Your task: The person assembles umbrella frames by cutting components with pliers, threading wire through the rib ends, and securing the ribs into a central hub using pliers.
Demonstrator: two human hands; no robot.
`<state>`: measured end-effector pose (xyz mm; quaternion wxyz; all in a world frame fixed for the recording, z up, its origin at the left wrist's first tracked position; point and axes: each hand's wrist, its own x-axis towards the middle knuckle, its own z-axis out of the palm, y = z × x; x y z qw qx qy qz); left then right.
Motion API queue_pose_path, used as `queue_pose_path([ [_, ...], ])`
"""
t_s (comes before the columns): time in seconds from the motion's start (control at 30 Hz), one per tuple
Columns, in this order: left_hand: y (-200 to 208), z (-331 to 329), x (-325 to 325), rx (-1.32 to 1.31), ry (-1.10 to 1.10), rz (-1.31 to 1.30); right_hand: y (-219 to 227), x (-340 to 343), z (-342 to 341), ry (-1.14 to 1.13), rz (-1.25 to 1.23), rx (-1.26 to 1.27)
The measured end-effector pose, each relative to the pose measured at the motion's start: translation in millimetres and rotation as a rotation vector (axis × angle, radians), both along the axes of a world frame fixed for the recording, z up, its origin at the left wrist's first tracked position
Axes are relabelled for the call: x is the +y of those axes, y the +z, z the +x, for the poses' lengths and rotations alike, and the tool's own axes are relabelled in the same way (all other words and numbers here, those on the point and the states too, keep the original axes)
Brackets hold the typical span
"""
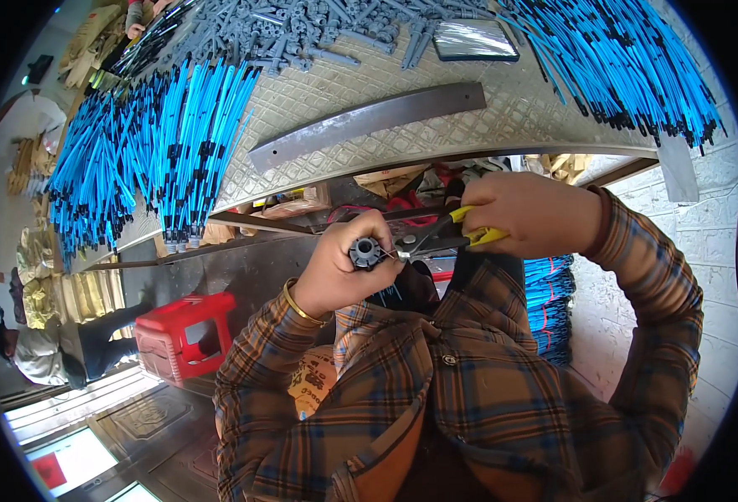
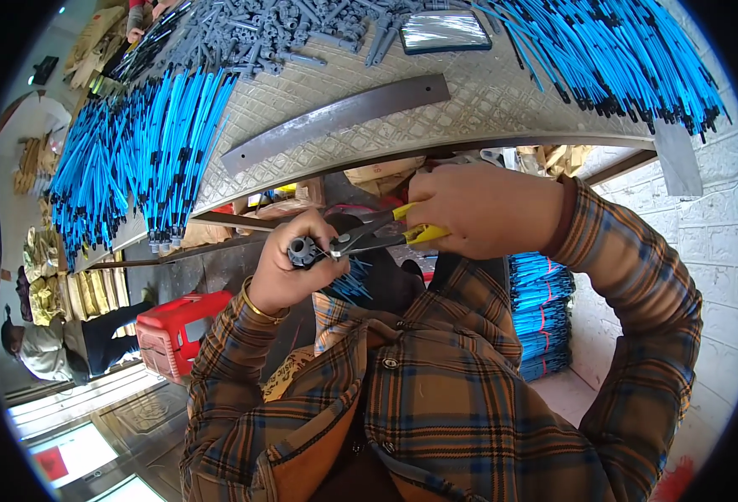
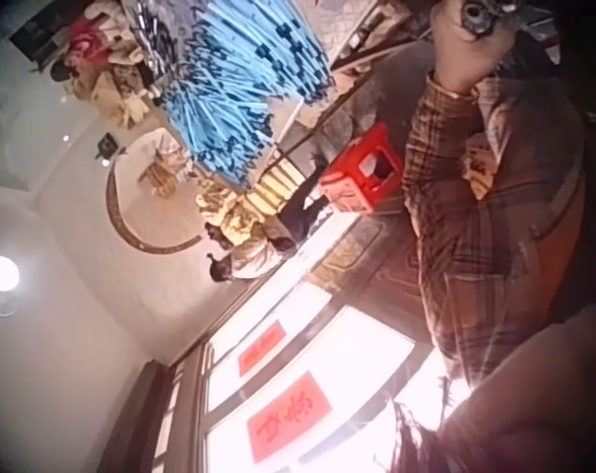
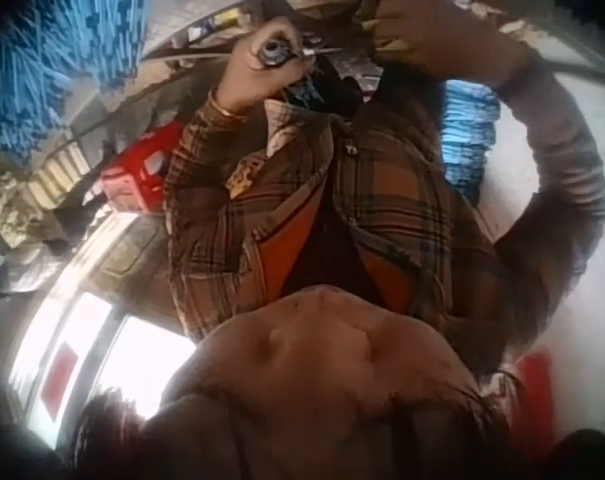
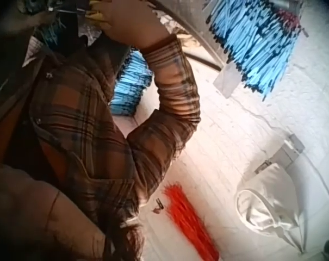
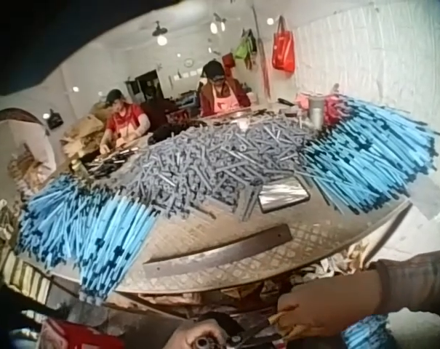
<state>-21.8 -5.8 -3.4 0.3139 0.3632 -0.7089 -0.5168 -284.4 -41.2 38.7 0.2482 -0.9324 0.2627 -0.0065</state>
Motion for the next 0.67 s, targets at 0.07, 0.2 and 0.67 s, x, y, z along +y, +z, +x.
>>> queue_pose_path([
  [0.07,-2,-1,0,-0.01,0.005,0.039,6,2,1,0.002,0.199,-0.023],
  [0.2,2,-5,3,-0.042,0.014,0.029,14,8,2,0.003,0.317,-0.021],
  [0.67,4,8,-2,-0.094,-0.16,-0.051,-16,8,-3,-0.123,1.365,-0.056],
])
